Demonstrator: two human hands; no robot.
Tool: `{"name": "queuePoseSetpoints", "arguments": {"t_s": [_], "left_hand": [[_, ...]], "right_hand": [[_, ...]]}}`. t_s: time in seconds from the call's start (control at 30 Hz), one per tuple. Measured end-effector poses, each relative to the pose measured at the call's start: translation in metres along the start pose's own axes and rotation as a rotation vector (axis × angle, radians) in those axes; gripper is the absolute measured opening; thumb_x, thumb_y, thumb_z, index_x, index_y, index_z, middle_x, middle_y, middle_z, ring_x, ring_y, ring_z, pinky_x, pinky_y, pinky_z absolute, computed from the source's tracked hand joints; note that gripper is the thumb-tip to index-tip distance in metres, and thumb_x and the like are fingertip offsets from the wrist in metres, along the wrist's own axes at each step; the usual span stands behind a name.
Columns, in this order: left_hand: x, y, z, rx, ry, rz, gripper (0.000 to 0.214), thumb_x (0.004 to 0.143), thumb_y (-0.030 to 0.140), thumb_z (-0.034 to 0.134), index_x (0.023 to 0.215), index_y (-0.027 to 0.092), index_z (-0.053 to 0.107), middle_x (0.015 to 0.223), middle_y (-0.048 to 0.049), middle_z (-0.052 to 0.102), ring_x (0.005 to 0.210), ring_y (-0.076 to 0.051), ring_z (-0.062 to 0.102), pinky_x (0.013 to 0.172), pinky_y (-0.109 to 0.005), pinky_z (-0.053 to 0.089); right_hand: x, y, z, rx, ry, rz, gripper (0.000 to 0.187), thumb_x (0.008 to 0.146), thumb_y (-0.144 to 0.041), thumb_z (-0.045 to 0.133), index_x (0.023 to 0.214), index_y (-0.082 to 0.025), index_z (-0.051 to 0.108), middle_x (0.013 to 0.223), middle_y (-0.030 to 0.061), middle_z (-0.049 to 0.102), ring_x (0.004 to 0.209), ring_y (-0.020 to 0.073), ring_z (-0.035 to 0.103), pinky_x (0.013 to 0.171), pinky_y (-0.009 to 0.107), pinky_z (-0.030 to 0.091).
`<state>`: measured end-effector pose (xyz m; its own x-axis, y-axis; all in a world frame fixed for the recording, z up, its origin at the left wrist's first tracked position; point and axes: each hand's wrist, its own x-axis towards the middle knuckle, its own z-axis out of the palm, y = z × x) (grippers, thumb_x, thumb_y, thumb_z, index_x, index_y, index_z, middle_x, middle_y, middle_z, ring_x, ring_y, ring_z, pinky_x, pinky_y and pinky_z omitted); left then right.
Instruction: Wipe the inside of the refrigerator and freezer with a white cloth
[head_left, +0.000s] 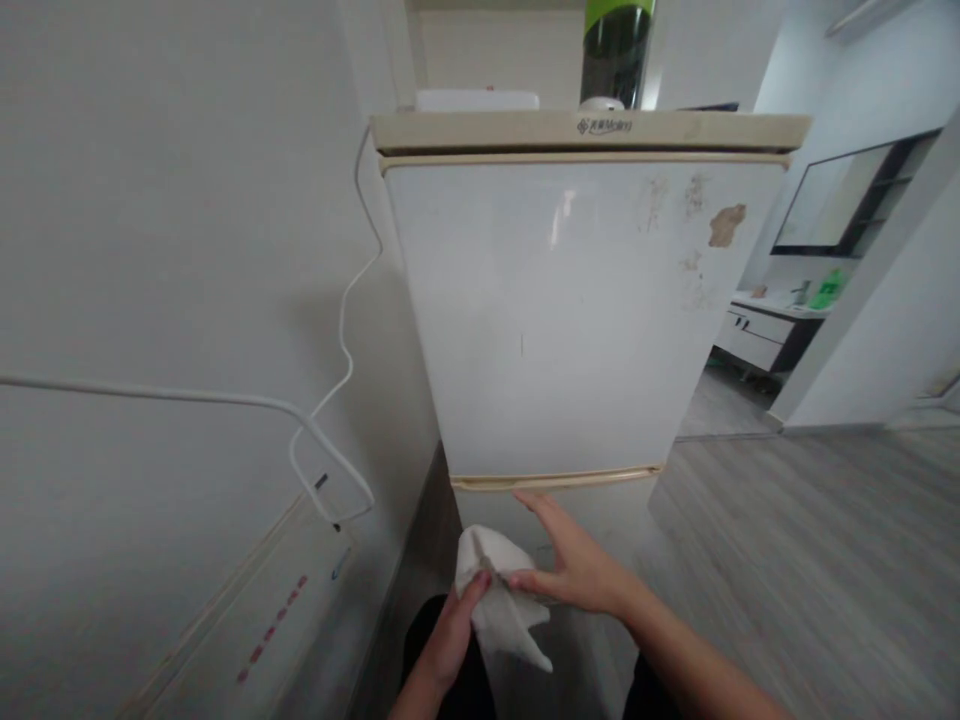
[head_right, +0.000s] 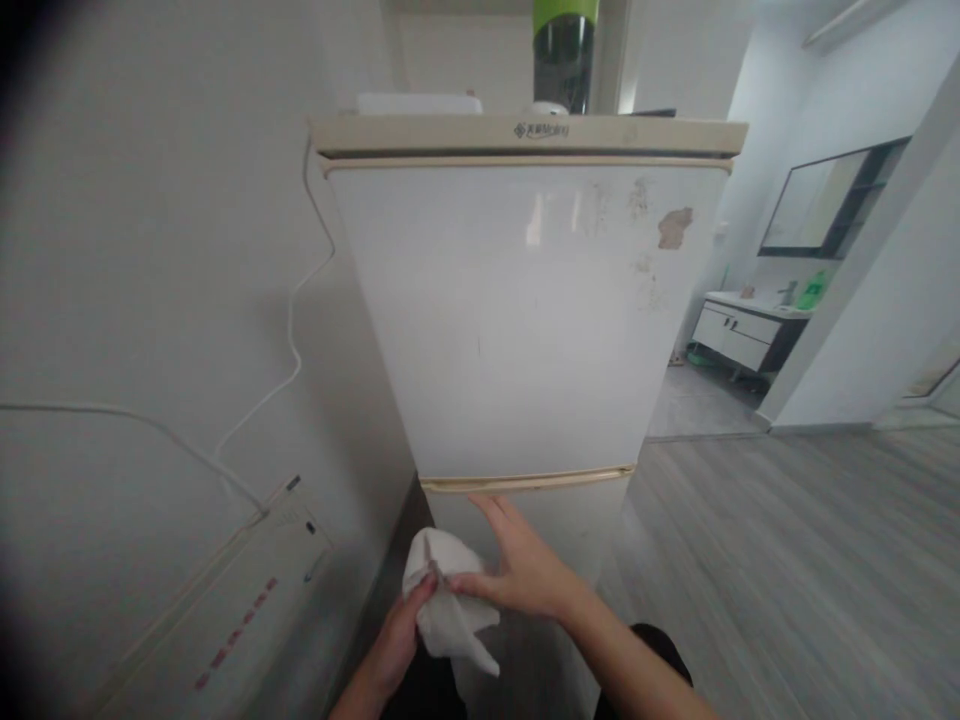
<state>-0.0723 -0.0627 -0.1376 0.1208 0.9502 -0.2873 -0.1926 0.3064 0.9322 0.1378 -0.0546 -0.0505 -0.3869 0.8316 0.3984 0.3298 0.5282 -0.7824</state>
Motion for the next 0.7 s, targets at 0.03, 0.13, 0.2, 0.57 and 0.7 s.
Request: {"name": "queuePoseSetpoints", "arguments": {"t_s": [0.03,0.13,0.2,0.57,0.7], "left_hand": [[0.005,0.009,0.005,0.084,-0.087,0.013,0.075,0.068,0.073,0.077,0.115,0.016,0.071,0.106,-0.0104,0.077,0.103,-0.032,0.071,0.092,-0.041,0.055],[0.023,0.037,0.021,0.477,-0.217,0.189,0.043,0.076,0.048,0.072,0.105,0.016,0.073,0.102,-0.0078,0.077,0.099,-0.027,0.069,0.087,-0.034,0.052],[0.034,0.047,0.03,0.601,-0.222,0.297,0.034,0.075,0.042,0.066,0.096,0.016,0.071,0.094,-0.0058,0.074,0.092,-0.024,0.067,0.081,-0.031,0.05],[0.017,0.02,0.064,1.104,0.008,0.4,0.009,0.082,0.022,0.058,0.076,0.022,0.051,0.091,-0.0055,0.062,0.093,-0.023,0.06,0.083,-0.032,0.04],[-0.008,0.005,0.069,1.275,-0.045,0.305,0.028,0.082,0.016,0.059,0.11,0.023,0.061,0.088,-0.0068,0.07,0.086,-0.028,0.069,0.078,-0.035,0.043]], "right_hand": [[-0.015,0.021,0.023,0.22,0.058,0.154,0.076,0.084,-0.054,0.078,0.147,-0.02,0.053,0.133,0.0146,0.064,0.119,0.0288,0.064,0.097,0.04,0.054],[-0.044,0.06,0.055,0.576,0.133,0.39,0.055,0.091,-0.056,0.068,0.128,-0.015,0.064,0.111,0.0097,0.071,0.097,0.0229,0.066,0.085,0.033,0.053],[-0.058,0.069,0.055,0.557,0.201,0.43,0.045,0.089,-0.053,0.071,0.111,-0.014,0.069,0.098,0.006,0.071,0.087,0.0196,0.063,0.079,0.028,0.049],[-0.125,0.068,0.078,-0.353,0.475,-0.07,0.02,0.088,-0.019,0.063,0.101,-0.03,0.074,0.099,0.0098,0.07,0.092,0.0282,0.064,0.082,0.044,0.054],[-0.136,0.067,0.124,0.116,0.398,0.258,0.025,0.097,-0.035,0.058,0.114,-0.029,0.075,0.114,0.0105,0.071,0.106,0.0298,0.066,0.092,0.045,0.054]]}}
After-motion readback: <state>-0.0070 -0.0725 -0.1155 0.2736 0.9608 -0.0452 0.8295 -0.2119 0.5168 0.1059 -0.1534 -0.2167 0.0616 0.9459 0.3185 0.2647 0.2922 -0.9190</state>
